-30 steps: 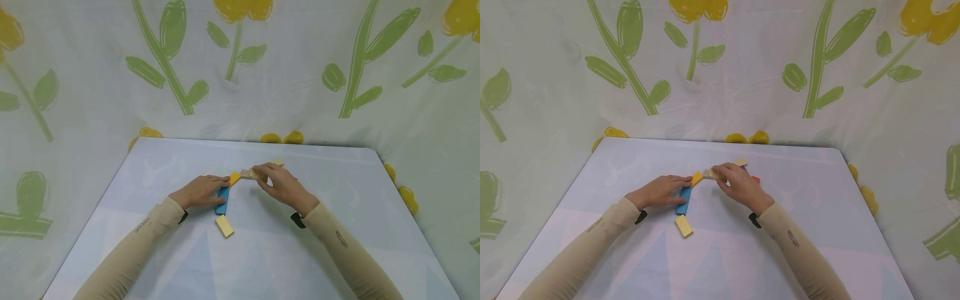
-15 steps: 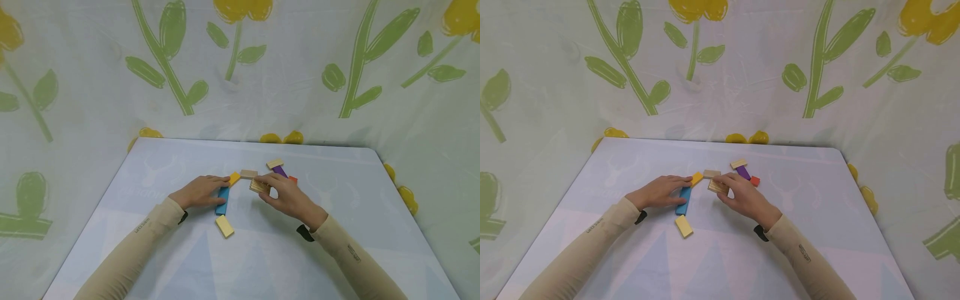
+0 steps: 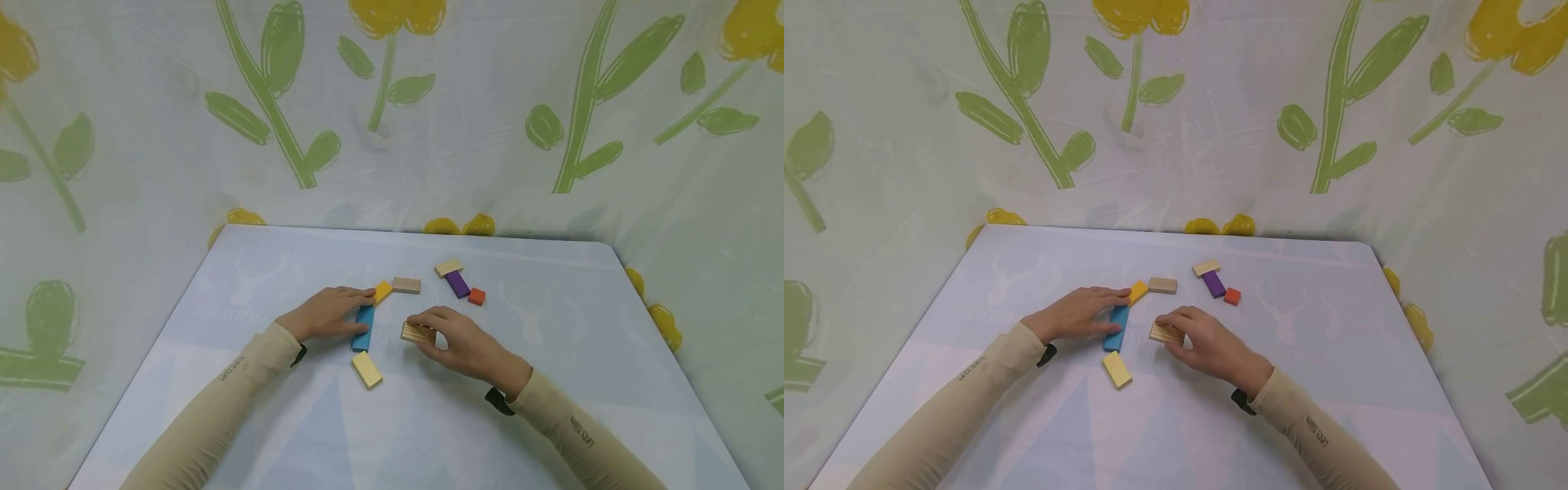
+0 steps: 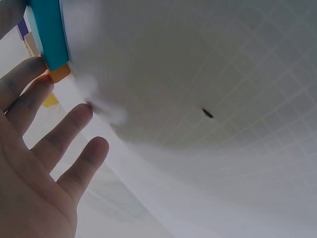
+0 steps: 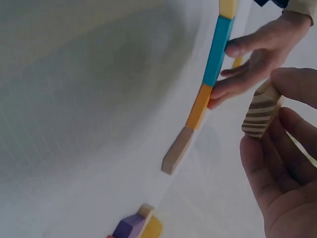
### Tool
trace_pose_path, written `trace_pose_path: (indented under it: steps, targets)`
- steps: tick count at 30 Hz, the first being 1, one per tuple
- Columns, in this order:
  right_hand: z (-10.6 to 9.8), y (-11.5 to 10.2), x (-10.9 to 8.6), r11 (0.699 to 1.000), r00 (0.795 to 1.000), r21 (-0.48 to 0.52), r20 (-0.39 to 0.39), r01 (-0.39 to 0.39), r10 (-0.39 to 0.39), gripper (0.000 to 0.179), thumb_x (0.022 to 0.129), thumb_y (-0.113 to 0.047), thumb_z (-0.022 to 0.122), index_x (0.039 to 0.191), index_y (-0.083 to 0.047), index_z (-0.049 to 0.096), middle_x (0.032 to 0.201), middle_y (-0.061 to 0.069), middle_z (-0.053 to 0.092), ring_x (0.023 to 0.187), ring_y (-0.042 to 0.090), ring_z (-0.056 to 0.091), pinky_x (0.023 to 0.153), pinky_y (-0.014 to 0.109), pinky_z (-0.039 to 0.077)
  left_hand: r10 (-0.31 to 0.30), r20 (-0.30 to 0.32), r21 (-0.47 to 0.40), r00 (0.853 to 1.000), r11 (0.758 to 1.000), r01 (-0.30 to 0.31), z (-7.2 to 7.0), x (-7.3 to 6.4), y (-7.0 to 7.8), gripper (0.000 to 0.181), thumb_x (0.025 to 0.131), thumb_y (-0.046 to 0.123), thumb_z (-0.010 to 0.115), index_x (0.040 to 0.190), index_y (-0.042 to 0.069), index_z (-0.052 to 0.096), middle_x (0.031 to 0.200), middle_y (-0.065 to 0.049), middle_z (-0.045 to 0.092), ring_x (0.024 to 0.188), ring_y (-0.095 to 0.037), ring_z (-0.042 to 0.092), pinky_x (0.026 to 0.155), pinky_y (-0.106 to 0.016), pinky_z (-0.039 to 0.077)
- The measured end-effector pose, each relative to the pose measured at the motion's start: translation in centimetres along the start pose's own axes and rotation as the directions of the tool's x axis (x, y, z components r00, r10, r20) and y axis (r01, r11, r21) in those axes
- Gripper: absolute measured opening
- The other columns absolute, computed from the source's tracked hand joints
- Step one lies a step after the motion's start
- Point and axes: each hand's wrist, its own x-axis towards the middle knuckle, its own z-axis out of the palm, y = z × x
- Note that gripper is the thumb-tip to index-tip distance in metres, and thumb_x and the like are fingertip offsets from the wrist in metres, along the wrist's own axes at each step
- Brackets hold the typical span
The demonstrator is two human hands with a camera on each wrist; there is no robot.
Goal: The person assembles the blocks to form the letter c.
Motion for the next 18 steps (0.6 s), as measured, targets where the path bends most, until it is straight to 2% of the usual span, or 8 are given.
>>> trace_pose_path:
  steps: [4, 8, 13, 18]
  targets:
    - [0.4, -0.6, -0.1, 1.0, 0.999, -0.008, 0.048, 0.011, -0.011, 0.044, 0.09, -0.015, 0.078, 0.132, -0.013, 0.065, 0.123, -0.002, 0.064, 0.109, 0.008, 0.06, 0.092, 0.026, 0.055, 0.002, -0.002, 0.001, 1.0, 1.0, -0.002, 0.0, 0.0, 0.0, 0.062, 0.098, 0.045, 0.064, 0.149, 0.012, 0.052, 0.162, -0.001, 0.037, 0.145, -0.028, 0.039, 0.117, -0.05, 0.034]
    - [1.0, -1.0, -0.1, 1.0, 0.993, 0.014, 0.112, 0.021, -0.022, 0.044, 0.09, -0.013, 0.079, 0.132, -0.012, 0.066, 0.122, -0.003, 0.065, 0.107, 0.008, 0.06, 0.091, 0.025, 0.055, 0.012, -0.011, 0.002, 1.0, 1.0, -0.012, -0.1, -0.1, 0.0, 0.061, 0.098, 0.044, 0.065, 0.149, 0.012, 0.053, 0.161, -0.002, 0.037, 0.144, -0.028, 0.04, 0.117, -0.049, 0.034]
    - [2.0, -1.1, -0.2, 0.999, 0.979, 0.046, 0.205, 0.004, -0.013, 0.042, 0.091, -0.014, 0.077, 0.131, -0.015, 0.066, 0.12, -0.004, 0.065, 0.104, 0.007, 0.06, 0.09, 0.023, 0.054, 0.022, -0.015, -0.001, 1.0, 1.0, -0.022, -0.1, -0.1, -0.1, 0.061, 0.098, 0.044, 0.065, 0.148, 0.011, 0.053, 0.161, -0.002, 0.037, 0.144, -0.029, 0.04, 0.116, -0.05, 0.035]
    - [2.6, -1.2, -0.2, 1.0, 0.963, 0.019, 0.27, -0.025, 0.019, 0.042, 0.092, -0.018, 0.077, 0.132, -0.014, 0.065, 0.12, -0.003, 0.065, 0.106, 0.007, 0.06, 0.093, 0.023, 0.053, 0.031, -0.015, -0.008, 0.999, 0.999, -0.031, -0.1, -0.1, -0.2, 0.061, 0.098, 0.044, 0.065, 0.149, 0.011, 0.052, 0.161, -0.002, 0.037, 0.144, -0.028, 0.04, 0.116, -0.049, 0.035]
